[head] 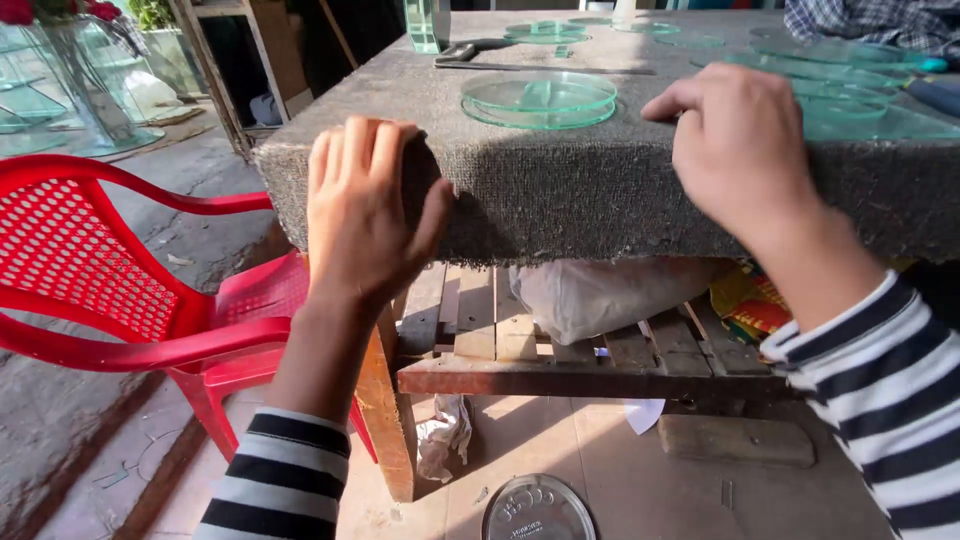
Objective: Cleaning circular glass plates and attaching small rectangular components to them in a workshop environment.
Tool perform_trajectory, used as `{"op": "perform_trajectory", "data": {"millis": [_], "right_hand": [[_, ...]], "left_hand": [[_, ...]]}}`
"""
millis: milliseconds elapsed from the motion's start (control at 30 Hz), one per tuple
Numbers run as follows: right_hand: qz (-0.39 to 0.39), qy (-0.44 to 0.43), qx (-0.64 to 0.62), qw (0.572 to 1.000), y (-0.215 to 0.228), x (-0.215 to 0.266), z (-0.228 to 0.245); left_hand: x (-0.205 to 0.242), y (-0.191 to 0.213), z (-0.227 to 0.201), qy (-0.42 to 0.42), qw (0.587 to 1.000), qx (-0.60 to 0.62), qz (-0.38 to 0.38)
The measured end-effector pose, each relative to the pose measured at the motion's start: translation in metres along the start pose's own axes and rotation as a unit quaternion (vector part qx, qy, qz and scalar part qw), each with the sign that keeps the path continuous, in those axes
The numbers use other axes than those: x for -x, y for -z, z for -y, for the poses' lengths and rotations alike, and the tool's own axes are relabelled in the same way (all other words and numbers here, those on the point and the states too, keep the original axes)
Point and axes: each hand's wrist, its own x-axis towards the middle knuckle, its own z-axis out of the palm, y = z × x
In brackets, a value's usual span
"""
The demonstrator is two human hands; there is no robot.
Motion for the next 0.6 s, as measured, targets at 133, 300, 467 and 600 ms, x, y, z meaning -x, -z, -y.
{"op": "perform_trajectory", "data": {"millis": [133,300,467,600], "right_hand": [[-0.12,0.112,0.076,0.983,-0.01,0.065,0.029],[-0.098,0.133,0.121,0.979,-0.018,0.075,0.01],[-0.088,0.171,0.275,0.942,-0.027,0.075,-0.016],[-0.092,0.131,0.231,0.96,-0.035,0.072,0.0]], "left_hand": [[0.028,0.003,0.008,-0.037,0.984,-0.144,0.099],[0.045,-0.023,0.023,-0.052,0.948,-0.259,0.175],[0.044,-0.033,0.026,-0.059,0.952,-0.293,0.064],[0.039,-0.029,0.023,-0.05,0.957,-0.274,0.086]]}}
